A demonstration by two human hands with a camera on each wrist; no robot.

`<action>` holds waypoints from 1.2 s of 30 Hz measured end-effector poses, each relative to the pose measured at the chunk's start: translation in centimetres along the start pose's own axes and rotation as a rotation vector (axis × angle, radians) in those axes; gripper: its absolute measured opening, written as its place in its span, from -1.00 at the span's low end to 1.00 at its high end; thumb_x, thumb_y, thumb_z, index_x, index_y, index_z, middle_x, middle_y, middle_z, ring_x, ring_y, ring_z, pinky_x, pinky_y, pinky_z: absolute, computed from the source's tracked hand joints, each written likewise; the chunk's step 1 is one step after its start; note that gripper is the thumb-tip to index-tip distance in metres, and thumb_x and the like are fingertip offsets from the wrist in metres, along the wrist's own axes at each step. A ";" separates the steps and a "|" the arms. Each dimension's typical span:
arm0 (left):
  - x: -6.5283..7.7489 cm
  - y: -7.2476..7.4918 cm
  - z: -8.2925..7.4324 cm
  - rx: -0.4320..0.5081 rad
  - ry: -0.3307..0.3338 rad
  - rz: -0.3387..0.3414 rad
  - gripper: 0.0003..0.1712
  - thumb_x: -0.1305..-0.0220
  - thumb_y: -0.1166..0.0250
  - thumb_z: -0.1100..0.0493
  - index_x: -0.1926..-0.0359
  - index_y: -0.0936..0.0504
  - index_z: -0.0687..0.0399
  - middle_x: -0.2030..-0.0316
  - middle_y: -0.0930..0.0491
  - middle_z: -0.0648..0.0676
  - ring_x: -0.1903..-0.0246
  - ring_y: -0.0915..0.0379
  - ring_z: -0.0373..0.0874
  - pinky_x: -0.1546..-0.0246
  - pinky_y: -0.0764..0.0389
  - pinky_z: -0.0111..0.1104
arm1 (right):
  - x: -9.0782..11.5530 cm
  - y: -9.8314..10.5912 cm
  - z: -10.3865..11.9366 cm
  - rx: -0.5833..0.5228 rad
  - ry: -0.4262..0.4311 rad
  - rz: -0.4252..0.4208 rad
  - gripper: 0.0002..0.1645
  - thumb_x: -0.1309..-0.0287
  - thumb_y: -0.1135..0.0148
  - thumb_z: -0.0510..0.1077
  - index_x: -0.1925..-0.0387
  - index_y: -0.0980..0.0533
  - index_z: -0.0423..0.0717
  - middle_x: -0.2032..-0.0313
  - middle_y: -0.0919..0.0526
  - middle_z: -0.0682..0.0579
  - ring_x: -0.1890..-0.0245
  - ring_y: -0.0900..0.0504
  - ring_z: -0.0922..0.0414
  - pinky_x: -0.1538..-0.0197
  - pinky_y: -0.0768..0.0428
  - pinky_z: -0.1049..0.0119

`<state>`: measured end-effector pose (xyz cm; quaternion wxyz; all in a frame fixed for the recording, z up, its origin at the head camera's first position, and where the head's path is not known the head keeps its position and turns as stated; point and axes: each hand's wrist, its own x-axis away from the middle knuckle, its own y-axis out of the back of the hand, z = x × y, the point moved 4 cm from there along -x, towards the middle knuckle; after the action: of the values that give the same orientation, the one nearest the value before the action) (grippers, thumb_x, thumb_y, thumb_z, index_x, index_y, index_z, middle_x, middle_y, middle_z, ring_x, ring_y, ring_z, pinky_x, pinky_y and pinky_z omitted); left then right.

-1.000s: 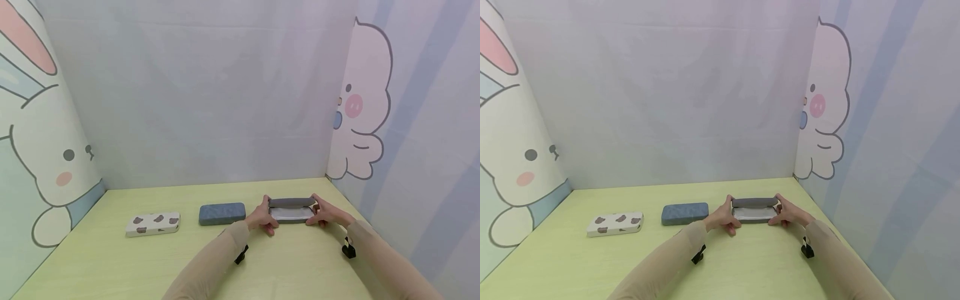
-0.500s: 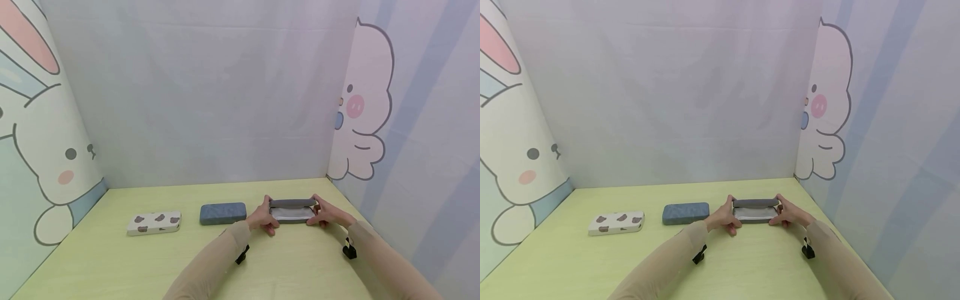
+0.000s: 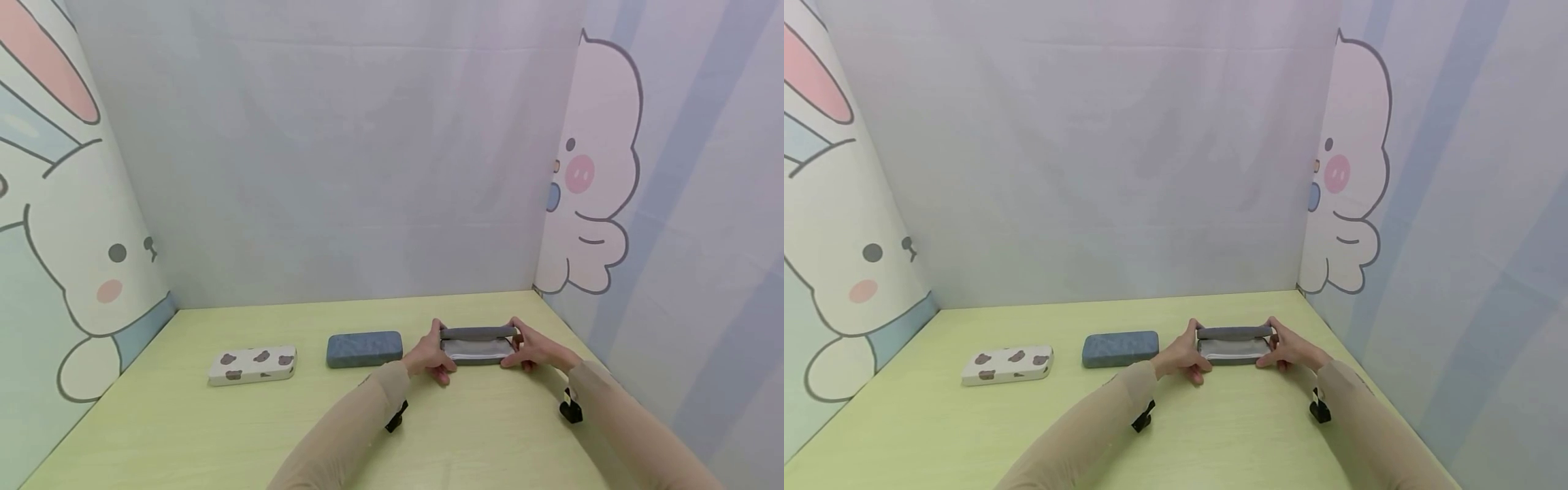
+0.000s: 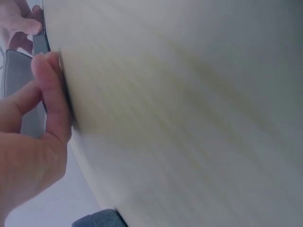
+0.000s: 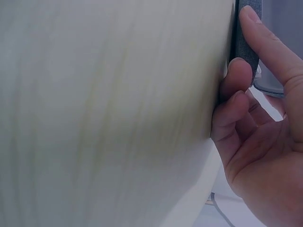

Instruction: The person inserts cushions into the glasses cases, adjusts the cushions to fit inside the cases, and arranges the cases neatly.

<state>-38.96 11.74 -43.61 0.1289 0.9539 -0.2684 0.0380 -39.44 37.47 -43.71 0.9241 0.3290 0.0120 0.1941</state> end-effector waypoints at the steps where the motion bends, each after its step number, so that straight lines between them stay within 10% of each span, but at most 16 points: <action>1: 0.0 0.0 0.0 -0.004 -0.001 -0.003 -0.17 0.01 -0.36 0.57 -0.13 -0.08 0.00 0.27 -0.39 0.31 0.81 -0.47 -0.09 0.76 -0.61 -0.31 | 0.0 0.0 0.0 0.003 -0.001 -0.001 -0.15 0.06 -0.51 -0.06 -0.05 -0.10 -0.17 0.47 -0.35 -0.03 0.71 -0.41 0.15 0.67 -0.43 0.37; 36: 0.8 -0.3 -0.4 -0.013 -0.027 -0.005 -0.18 0.01 -0.31 0.60 -0.16 -0.09 0.05 0.19 -0.32 0.26 0.81 -0.46 -0.10 0.75 -0.62 -0.31 | 0.5 -0.3 0.4 0.010 0.024 -0.017 -0.09 0.01 -0.48 -0.08 -0.21 -0.08 -0.17 0.35 -0.31 -0.07 0.70 -0.38 0.17 0.66 -0.43 0.41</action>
<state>-38.08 11.71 -43.15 0.1315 0.9542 -0.2677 0.0233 -38.82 37.26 -43.52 0.9238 0.3311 0.0266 0.1902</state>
